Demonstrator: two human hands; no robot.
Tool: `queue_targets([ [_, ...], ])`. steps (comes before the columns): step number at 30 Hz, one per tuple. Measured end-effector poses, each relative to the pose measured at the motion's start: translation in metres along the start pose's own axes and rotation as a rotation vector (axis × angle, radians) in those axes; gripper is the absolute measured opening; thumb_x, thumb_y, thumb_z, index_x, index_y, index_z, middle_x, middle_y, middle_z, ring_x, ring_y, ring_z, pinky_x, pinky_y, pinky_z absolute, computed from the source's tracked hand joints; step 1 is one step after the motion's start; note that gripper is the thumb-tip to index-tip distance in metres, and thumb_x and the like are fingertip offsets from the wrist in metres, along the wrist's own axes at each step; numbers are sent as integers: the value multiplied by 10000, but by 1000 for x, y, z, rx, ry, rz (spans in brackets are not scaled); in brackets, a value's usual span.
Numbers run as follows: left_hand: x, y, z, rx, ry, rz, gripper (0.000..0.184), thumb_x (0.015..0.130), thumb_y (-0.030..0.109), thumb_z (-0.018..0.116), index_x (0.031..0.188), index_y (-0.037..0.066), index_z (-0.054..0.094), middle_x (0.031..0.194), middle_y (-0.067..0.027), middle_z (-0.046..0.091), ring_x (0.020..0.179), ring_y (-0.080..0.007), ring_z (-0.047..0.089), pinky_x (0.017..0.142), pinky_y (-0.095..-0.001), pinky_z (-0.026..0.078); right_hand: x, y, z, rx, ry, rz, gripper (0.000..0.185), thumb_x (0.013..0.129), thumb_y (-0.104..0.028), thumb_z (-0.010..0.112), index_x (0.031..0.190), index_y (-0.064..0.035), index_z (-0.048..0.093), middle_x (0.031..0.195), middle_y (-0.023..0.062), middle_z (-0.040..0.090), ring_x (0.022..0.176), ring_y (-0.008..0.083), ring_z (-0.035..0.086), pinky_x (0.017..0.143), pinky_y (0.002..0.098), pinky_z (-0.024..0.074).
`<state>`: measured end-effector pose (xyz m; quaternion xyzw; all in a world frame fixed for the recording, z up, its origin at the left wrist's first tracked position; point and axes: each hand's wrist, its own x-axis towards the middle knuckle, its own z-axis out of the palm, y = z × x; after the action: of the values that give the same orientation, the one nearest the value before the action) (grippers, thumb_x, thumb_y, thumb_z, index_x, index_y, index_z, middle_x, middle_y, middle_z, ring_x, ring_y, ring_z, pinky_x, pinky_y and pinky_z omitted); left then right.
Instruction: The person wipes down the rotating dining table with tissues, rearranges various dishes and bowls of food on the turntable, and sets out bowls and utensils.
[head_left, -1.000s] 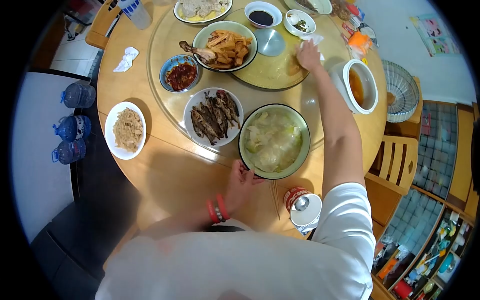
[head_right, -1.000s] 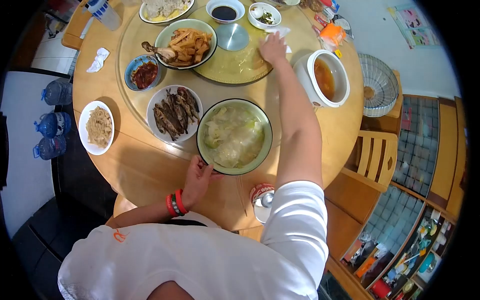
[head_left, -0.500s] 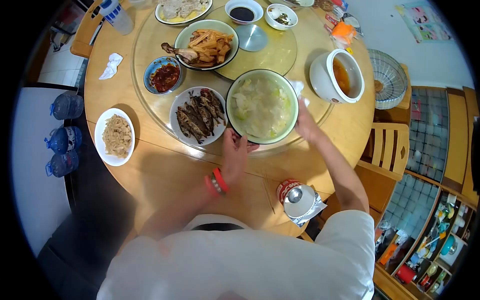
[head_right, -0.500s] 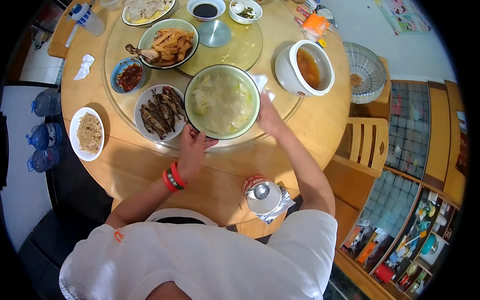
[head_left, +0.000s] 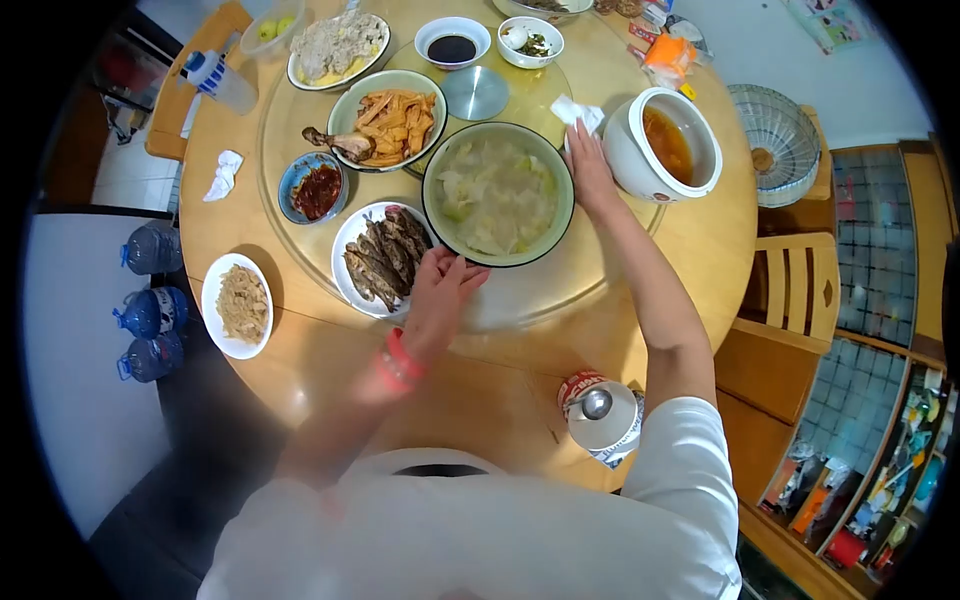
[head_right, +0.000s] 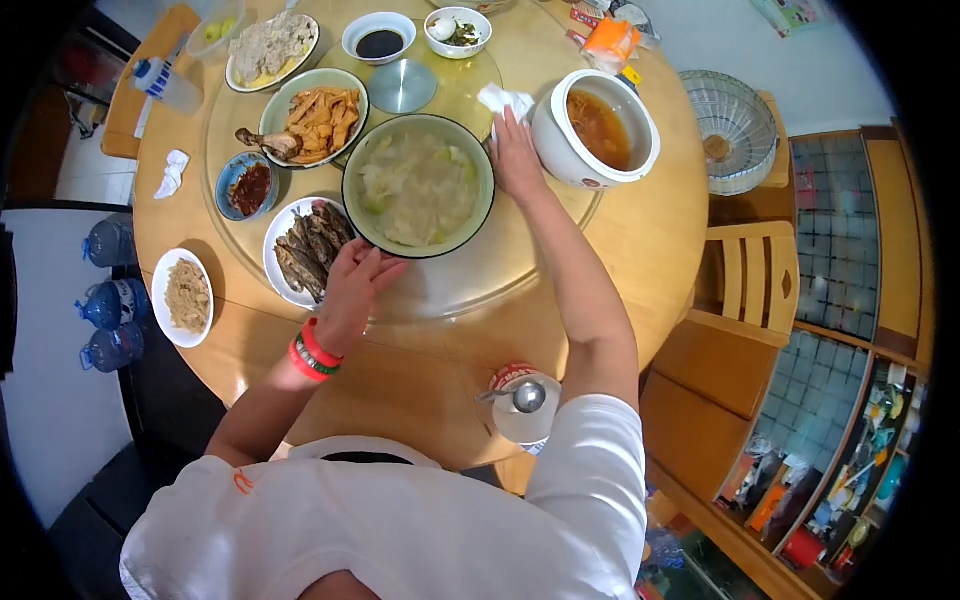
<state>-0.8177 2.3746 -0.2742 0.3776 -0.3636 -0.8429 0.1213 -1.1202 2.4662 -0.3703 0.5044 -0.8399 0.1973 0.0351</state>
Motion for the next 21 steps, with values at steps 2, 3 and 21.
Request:
queue_targets([
  [2,5,1,-11,15,-93,22,258,954,75,416,1191,-27,428,1059,-99,539,999,-196,577,954,-342,469,22,7,17,-31,49,68,471,901,-141,481,1328,19,363,1425,232,306,1287,389,339,1093,470,251],
  [3,7,3,-12,9,-187,42,274,951,66,409,1208,-21,440,1062,-88,547,1026,-185,567,971,-336,452,32,11,23,-41,64,97,475,900,-147,478,1329,17,359,1426,231,305,1289,389,335,1093,471,248],
  [21,149,99,62,1478,12,1239,764,722,372,741,1209,-100,391,1036,-273,554,1031,-417,510,907,-459,398,-61,-59,-32,299,41,-85,546,762,57,509,1295,17,398,1289,226,425,1177,409,405,1023,426,323],
])
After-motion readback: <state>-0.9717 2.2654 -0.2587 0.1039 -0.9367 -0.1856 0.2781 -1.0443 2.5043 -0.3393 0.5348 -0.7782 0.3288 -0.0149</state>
